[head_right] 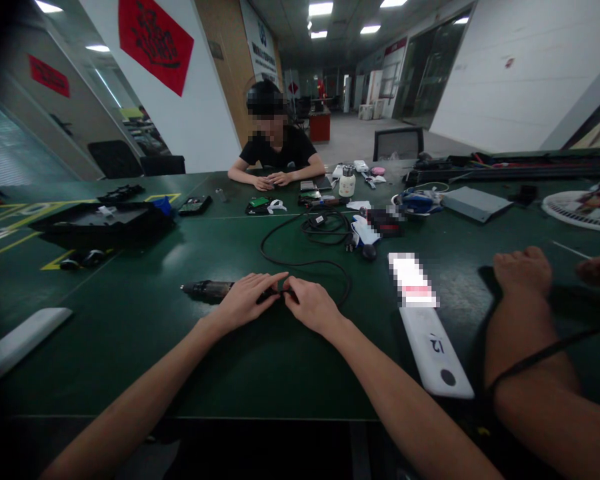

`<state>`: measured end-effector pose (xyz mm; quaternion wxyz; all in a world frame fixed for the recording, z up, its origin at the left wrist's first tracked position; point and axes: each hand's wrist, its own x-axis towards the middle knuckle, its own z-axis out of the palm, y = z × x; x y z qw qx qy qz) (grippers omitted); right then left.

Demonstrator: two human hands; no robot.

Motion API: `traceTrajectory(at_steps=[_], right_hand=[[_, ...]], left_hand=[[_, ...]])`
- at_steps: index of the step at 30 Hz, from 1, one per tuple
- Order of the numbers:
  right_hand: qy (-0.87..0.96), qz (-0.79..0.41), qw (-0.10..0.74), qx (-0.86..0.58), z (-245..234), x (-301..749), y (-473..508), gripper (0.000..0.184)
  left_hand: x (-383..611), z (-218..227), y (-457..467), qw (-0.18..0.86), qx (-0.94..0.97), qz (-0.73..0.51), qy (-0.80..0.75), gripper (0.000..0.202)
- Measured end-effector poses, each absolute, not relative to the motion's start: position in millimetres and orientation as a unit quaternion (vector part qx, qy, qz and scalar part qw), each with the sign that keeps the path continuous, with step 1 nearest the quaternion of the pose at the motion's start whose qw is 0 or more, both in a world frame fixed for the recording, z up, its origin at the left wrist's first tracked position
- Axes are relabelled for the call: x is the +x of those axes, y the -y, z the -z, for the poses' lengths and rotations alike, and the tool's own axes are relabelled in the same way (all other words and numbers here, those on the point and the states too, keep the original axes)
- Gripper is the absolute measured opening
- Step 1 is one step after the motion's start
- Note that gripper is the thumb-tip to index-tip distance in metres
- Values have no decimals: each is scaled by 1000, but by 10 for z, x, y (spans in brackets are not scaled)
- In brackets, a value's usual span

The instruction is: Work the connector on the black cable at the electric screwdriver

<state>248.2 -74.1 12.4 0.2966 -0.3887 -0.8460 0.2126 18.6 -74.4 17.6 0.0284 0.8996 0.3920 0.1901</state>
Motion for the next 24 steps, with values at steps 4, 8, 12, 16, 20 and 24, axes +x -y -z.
traceTrajectory(at_steps=[4, 8, 12, 16, 20, 24], right_hand=[[846, -212, 296, -389, -121, 2485, 748, 8], [847, -210, 295, -389, -126, 2486, 753, 7], [847, -209, 295, -390, -129, 2483, 750, 7], [848, -211, 291, -389, -134, 2487, 748, 6], [850, -213, 286, -388, -147, 2492, 753, 6], [851, -213, 287, -385, -151, 2493, 752, 7]], left_hand=[[176, -175, 748, 36, 904, -199, -375, 64], [178, -171, 747, 36, 904, -203, -375, 60], [197, -177, 752, 23, 897, -207, -390, 61], [199, -188, 755, 31, 902, -206, -378, 63], [197, -185, 750, 20, 899, -203, -388, 59], [189, -186, 757, 29, 903, -202, -378, 62]])
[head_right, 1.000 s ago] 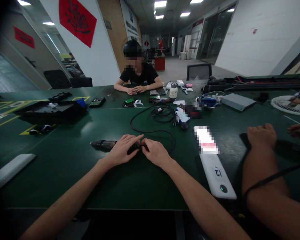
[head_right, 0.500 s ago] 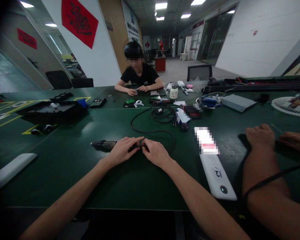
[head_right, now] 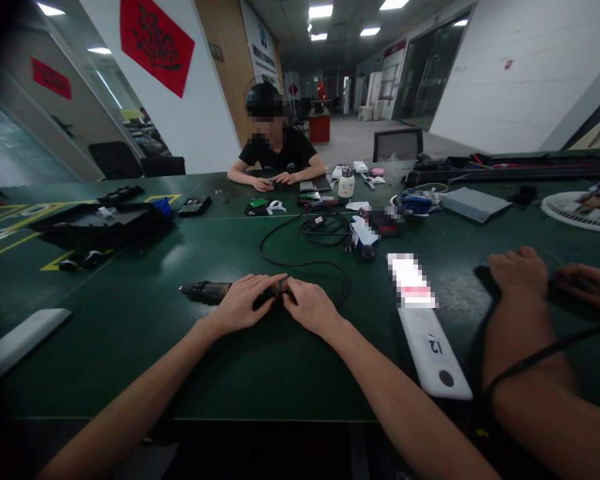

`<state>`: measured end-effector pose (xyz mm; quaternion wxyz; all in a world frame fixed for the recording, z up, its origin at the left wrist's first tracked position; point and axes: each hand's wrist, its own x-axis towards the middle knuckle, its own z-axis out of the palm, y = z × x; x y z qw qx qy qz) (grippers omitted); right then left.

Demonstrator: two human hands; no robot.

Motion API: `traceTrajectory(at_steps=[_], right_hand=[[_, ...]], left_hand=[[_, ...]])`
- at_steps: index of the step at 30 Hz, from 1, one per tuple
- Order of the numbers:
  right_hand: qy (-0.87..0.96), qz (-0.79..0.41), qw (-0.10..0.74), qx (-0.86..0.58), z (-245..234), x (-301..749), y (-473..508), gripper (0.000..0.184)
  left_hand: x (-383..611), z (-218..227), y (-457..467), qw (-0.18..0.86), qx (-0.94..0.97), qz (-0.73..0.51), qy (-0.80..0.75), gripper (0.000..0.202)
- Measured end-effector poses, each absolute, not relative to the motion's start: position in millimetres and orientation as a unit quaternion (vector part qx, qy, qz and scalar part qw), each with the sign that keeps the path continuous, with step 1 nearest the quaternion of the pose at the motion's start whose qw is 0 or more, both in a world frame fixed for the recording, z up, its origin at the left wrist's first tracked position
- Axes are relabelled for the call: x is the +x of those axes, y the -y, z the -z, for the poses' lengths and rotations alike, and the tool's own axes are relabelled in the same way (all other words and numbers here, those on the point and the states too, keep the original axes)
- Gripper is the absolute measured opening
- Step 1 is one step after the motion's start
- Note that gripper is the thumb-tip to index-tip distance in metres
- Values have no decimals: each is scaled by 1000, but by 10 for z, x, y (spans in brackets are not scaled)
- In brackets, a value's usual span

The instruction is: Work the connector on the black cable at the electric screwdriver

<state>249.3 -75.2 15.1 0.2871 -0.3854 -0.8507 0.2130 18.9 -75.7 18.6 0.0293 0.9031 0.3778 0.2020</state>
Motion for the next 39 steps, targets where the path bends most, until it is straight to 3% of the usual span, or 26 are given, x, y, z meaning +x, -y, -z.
traceTrajectory(at_steps=[15, 39], right_hand=[[851, -202, 288, -390, -125, 2488, 740, 7], [852, -206, 286, -386, -113, 2487, 728, 8]], left_hand=[[192, -186, 757, 15, 898, -209, -386, 56], [184, -171, 746, 38, 902, -211, -374, 66]])
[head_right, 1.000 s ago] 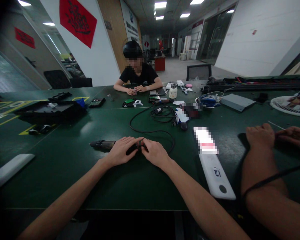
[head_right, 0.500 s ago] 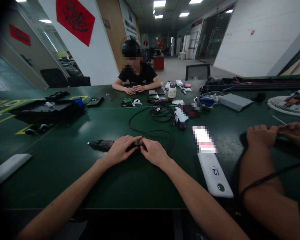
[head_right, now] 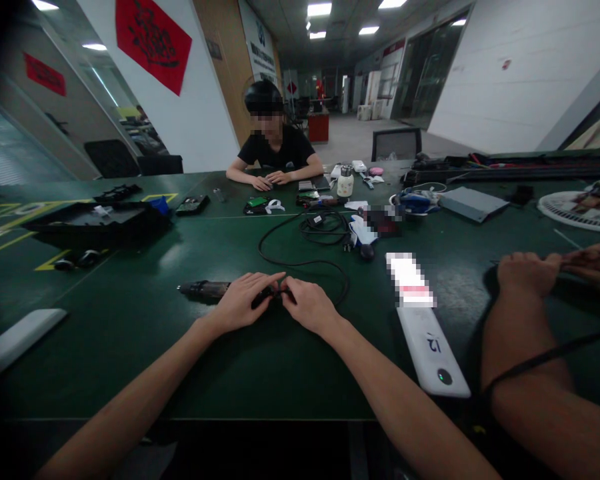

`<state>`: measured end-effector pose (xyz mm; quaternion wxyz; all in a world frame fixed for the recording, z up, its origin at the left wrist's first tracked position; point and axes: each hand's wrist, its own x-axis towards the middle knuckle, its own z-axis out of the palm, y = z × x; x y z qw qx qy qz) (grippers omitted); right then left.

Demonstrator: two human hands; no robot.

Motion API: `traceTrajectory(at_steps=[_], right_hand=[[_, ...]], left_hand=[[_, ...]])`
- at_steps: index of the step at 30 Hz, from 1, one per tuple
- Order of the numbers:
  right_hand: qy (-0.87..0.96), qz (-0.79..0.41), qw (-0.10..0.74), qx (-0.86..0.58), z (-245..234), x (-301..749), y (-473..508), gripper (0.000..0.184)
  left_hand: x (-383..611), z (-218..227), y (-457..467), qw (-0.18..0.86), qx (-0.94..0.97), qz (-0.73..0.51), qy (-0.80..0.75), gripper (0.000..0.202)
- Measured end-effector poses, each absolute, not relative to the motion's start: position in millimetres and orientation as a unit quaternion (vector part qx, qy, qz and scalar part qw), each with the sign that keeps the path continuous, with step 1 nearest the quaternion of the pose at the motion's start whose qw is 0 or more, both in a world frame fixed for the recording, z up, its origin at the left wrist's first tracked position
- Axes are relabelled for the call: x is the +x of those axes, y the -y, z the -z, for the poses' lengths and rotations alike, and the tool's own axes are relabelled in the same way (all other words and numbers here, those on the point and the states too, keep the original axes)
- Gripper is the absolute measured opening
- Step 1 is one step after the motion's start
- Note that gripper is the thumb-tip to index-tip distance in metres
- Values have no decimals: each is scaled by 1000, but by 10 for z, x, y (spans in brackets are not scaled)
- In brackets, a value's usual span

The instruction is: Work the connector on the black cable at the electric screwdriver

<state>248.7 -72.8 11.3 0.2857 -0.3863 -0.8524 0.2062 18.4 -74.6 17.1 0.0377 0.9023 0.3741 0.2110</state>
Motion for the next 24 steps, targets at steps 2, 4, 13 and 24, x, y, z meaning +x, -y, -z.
traceTrajectory(at_steps=[2, 4, 13, 24], right_hand=[[852, -206, 286, -387, -113, 2487, 730, 8], [852, -206, 286, -388, -114, 2487, 732, 7], [850, -207, 289, -390, -113, 2491, 736, 7], [850, -209, 287, -390, -111, 2489, 737, 8]], left_hand=[[184, -172, 745, 37, 900, -213, -378, 63], [185, -173, 744, 32, 895, -215, -389, 62], [181, -175, 740, 40, 892, -216, -394, 60], [184, -148, 727, 26, 893, -212, -396, 62]])
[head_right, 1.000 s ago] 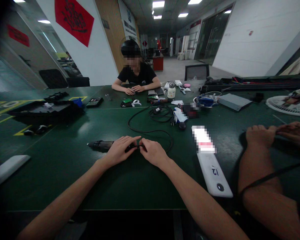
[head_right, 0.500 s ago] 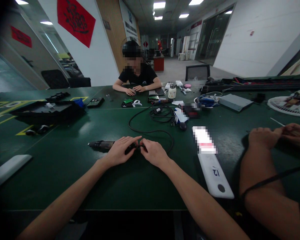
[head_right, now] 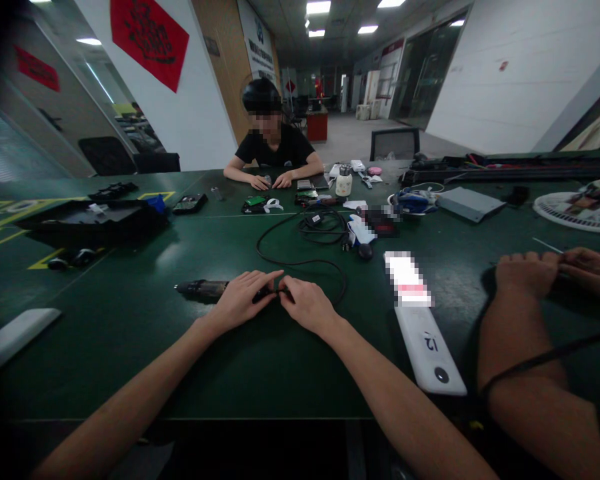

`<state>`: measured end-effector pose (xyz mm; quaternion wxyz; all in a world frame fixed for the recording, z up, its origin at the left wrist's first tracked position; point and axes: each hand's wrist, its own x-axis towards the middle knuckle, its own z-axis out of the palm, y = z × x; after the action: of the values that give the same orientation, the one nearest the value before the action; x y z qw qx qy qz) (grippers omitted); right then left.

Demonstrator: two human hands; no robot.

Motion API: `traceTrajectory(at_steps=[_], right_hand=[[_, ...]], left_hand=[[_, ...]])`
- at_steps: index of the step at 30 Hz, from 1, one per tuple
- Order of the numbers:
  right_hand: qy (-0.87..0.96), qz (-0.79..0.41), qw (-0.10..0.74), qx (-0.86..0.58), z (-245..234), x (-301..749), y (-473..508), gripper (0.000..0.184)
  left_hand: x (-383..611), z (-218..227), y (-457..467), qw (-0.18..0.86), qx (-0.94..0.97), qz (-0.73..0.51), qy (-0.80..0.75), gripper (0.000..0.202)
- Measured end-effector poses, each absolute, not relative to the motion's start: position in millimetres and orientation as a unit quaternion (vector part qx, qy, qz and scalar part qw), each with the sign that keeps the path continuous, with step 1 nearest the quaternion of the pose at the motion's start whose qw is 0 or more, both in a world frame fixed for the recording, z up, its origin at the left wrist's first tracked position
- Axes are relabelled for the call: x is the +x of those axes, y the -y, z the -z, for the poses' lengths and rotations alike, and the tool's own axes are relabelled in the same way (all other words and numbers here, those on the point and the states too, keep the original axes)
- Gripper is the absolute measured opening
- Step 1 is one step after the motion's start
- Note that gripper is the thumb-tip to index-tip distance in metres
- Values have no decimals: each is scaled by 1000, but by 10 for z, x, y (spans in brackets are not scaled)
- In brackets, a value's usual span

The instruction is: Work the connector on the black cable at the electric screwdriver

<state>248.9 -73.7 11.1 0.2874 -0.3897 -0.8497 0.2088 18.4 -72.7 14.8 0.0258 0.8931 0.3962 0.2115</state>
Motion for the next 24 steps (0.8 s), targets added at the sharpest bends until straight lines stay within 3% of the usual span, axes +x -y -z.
traceTrajectory(at_steps=[24], right_hand=[[851, -208, 283, -390, -128, 2497, 740, 7]], left_hand=[[190, -172, 738, 25, 901, -216, -374, 63]])
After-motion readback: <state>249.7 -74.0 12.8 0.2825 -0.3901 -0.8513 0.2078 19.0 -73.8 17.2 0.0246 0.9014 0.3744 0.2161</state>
